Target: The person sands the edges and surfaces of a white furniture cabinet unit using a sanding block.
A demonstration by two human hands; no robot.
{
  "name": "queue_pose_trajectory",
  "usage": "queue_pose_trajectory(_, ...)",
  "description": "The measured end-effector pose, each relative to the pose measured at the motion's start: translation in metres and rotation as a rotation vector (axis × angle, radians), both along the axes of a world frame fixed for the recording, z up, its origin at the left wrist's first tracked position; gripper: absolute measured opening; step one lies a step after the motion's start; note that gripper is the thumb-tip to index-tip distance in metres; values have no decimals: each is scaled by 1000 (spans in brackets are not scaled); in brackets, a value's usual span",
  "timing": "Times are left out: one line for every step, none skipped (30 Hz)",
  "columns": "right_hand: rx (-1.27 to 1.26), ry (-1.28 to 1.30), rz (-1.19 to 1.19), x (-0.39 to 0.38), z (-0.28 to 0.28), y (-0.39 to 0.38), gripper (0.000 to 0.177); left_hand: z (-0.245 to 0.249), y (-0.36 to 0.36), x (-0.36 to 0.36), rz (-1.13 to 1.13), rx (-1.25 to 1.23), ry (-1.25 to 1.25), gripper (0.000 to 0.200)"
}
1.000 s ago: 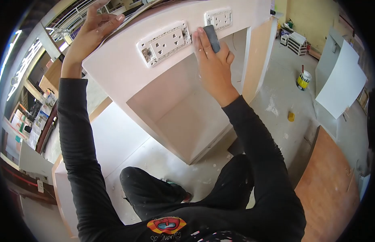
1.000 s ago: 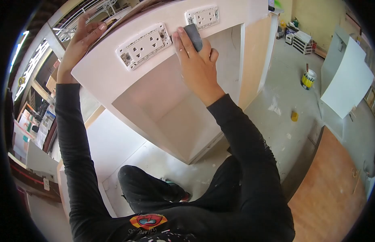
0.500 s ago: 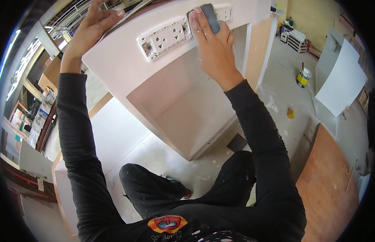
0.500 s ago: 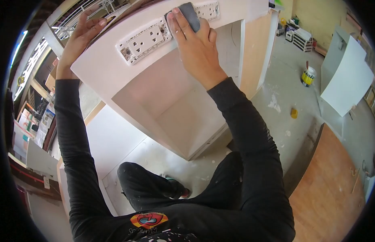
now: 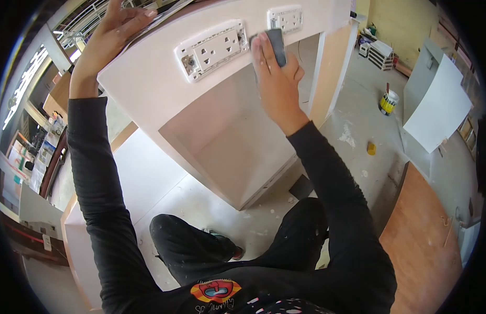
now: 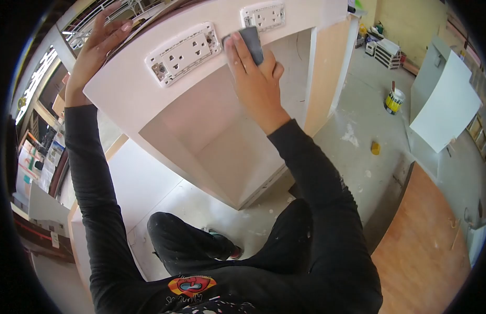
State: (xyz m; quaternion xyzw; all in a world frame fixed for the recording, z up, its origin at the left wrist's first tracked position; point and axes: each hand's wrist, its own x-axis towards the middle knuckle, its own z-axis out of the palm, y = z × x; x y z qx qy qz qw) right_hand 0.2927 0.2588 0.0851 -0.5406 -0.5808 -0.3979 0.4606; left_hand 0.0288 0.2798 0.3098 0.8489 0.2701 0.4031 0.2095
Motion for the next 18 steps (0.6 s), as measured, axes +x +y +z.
queue_pose_trajectory(7, -15, 6, 0, 12, 0, 71, 0, 2, -2, 6, 7, -15, 53)
queue_pose_trajectory(4, -30, -22, -3, 27, -3, 77, -1, 6, -2, -20, 18, -17, 54)
queue_pose_trajectory(-5, -31, -52, -6, 36, -6, 82, -1, 11, -1, -49, 23, -6, 55)
queue_pose_trajectory(-6, -20, -48, -5, 43, -4, 82, 1, 14, -1, -46, 22, 5, 55)
queue_pose_trajectory(-8, -16, 10, -3, 48, -3, 83, 2, 18, -3, -20, 26, 18, 56)
queue_pose_trajectory(-11, -19, 64, -2, 51, -4, 83, 1, 19, -5, 2, 30, 24, 58)
queue_pose_trajectory(-5, -34, 61, 0, 42, -2, 83, 0, 20, -7, -1, 37, 9, 58)
queue_pose_trajectory(-24, -25, 40, 0, 20, 2, 83, -1, 22, -6, -11, 44, 2, 61)
queue_pose_trajectory(-49, -9, 19, -1, 7, 2, 84, -1, 23, -5, -21, 44, 2, 63)
queue_pose_trajectory(-42, -16, 18, -2, 14, -1, 84, 0, 20, -4, -23, 51, -5, 63)
queue_pose_trajectory(-58, -28, -35, -4, 24, -6, 84, 1, 15, -1, 3, 34, -7, 64)
queue_pose_trajectory(-78, -28, -88, -7, 32, -11, 85, 2, 12, 1, 29, 13, 3, 66)
queue_pose_trajectory(-84, -14, -89, -8, 41, -12, 85, 2, 13, 1, 28, 9, 17, 66)
queue_pose_trajectory(-24, -6, -23, -6, 54, -9, 81, 1, 15, -1, 35, 5, 7, 69)
queue_pose_trajectory(40, -9, 42, -5, 61, -7, 77, 0, 16, -3, 42, 3, -13, 71)
queue_pose_trajectory(37, -18, 37, -2, 49, -6, 77, -4, 13, -3, 37, 1, -22, 71)
queue_pose_trajectory(-6, -43, 1, 2, 28, -2, 83, -6, 8, -1, 43, 135, 36, 67)
queue_pose_trajectory(-54, -61, -32, 2, 14, -2, 89, -8, 6, -1, 52, 266, 102, 64)
